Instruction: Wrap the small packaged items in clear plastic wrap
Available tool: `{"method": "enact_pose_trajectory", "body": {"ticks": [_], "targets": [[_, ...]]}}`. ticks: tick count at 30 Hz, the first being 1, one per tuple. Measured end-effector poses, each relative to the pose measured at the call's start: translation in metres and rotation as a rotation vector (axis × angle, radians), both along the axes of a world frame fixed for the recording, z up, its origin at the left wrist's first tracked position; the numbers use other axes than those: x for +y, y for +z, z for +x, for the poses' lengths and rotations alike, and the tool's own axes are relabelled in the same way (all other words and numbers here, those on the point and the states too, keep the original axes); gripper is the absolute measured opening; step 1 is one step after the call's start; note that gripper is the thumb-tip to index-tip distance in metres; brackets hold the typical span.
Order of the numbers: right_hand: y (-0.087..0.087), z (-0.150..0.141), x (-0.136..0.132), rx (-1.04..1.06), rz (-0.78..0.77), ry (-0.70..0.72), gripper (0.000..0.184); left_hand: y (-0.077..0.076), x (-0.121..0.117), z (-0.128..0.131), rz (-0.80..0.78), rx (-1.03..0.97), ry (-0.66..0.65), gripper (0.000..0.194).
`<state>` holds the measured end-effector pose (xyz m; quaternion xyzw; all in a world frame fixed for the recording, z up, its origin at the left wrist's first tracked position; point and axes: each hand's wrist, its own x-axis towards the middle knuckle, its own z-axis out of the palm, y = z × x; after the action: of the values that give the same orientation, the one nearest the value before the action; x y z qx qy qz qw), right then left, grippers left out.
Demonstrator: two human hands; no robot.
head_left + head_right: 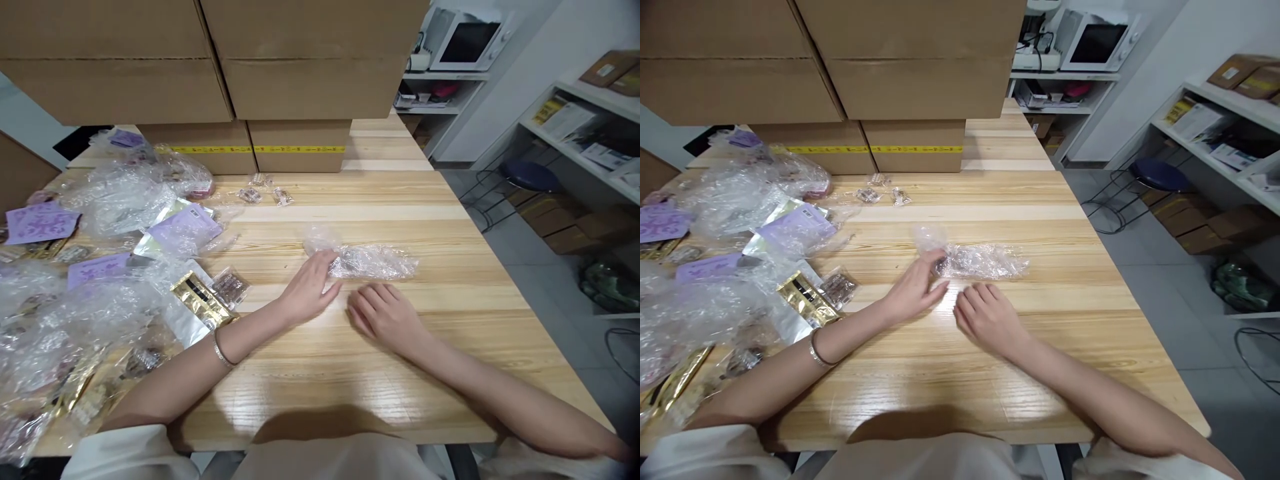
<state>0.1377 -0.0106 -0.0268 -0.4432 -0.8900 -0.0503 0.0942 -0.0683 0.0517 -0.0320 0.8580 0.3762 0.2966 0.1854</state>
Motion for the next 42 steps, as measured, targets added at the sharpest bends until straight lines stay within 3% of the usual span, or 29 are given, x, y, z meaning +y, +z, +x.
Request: {"method": "enact_pose_trajectory", "body": {"ticks": [4, 7, 10, 13, 15, 18, 20, 25, 27, 30, 32, 34, 37, 39, 42], "targets": [[0.005, 0.017, -0.032, 0.035, 0.040, -0.170, 0.026, -0.002, 0.007, -0.005, -0.036, -0.216, 0.503, 0.030], [0.009, 0.030, -0.037, 0.041, 0.098, -0.294, 0.025, 0.000, 0.015, -0.018, -0.238, -0.262, 0.633, 0.035], [0.010, 0.027, -0.024, 0.083, 0.120, -0.193, 0.028, 0.008, 0.021, -0.032, -0.430, -0.174, 0.587, 0.039], [0.002, 0.009, 0.003, 0.125, 0.081, 0.009, 0.060, 0.018, 0.022, -0.040, -0.488, -0.107, 0.562, 0.058], [-0.008, -0.003, 0.024, 0.130, -0.003, 0.034, 0.072, 0.019, 0.022, -0.041, -0.540, -0.136, 0.559, 0.074], [-0.021, -0.011, 0.043, 0.120, -0.123, 0.011, 0.072, 0.012, 0.027, -0.037, -0.582, -0.253, 0.556, 0.083], [-0.026, -0.011, 0.047, 0.131, -0.154, 0.007, 0.073, 0.006, 0.033, -0.031, -0.523, -0.274, 0.533, 0.075], [-0.028, -0.007, 0.044, 0.170, -0.152, 0.010, 0.073, 0.002, 0.046, -0.012, -0.316, -0.128, 0.500, 0.029], [-0.028, -0.006, 0.045, 0.166, -0.140, 0.018, 0.073, 0.002, 0.043, -0.006, -0.148, -0.106, 0.471, 0.024], [-0.025, -0.009, 0.045, 0.149, -0.095, 0.029, 0.068, 0.001, 0.032, 0.000, 0.091, -0.058, 0.259, 0.027], [-0.019, -0.012, 0.035, 0.132, -0.037, 0.048, 0.057, 0.001, 0.025, 0.003, 0.085, -0.001, 0.125, 0.028], [-0.012, -0.013, 0.015, 0.114, 0.011, 0.055, 0.041, 0.000, 0.020, 0.005, -0.026, 0.043, 0.095, 0.029], [-0.008, -0.005, -0.021, 0.097, 0.040, -0.093, 0.033, 0.001, 0.018, 0.005, -0.173, 0.077, 0.128, 0.030], [-0.012, 0.011, -0.034, 0.081, 0.064, -0.287, 0.048, -0.001, 0.019, 0.003, -0.175, 0.123, 0.094, 0.033], [-0.024, 0.039, -0.026, 0.096, 0.021, -0.459, 0.070, -0.008, 0.023, 0.001, -0.069, 0.217, -0.036, 0.046]]}}
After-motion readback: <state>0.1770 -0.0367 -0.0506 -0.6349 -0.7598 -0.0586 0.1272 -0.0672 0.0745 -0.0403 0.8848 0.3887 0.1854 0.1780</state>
